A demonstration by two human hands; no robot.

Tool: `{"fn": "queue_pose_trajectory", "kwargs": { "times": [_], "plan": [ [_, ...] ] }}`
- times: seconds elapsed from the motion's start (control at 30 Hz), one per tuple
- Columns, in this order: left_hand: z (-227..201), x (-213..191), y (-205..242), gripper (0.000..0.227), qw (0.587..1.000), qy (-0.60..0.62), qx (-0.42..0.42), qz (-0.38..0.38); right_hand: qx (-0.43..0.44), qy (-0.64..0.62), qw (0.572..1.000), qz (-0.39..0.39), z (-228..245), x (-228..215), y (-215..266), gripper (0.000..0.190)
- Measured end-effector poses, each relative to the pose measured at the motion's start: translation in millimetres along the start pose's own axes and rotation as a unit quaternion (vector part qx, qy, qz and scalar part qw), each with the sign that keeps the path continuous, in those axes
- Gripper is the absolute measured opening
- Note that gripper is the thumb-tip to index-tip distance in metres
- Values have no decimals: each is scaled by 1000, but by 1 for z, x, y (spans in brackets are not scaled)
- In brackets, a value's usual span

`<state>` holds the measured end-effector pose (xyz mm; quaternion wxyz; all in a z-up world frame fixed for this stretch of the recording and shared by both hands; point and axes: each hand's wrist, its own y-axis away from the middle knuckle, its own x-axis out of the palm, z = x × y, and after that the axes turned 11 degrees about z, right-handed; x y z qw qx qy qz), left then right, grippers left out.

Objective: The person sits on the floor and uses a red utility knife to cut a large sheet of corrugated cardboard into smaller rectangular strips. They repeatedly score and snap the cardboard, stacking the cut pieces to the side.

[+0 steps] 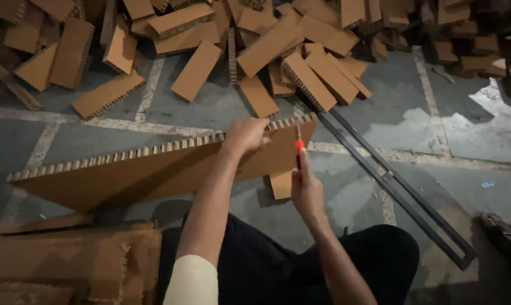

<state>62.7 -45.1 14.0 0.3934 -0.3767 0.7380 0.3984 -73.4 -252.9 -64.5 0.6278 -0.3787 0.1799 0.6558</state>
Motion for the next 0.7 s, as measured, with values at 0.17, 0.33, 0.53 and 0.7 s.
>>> {"fn": "queue_pose_trajectory", "kwargs": {
  "times": [0.17,0.33,0.53,0.7],
  "plan": [
    [8,1,-10,48,1000,-1,13,-16,40,32,998,47,7,1,-14,77],
    [13,2,-19,48,1000,5,6,-8,42,85,993,74,8,8,-23,81],
    [15,2,-20,49,1000,2,11,-23,113,79,985,103,20,6,-30,83],
    [17,3,-25,49,1000,7,21,-21,78,71,989,106,29,-1,-46,83]
  ]
}}
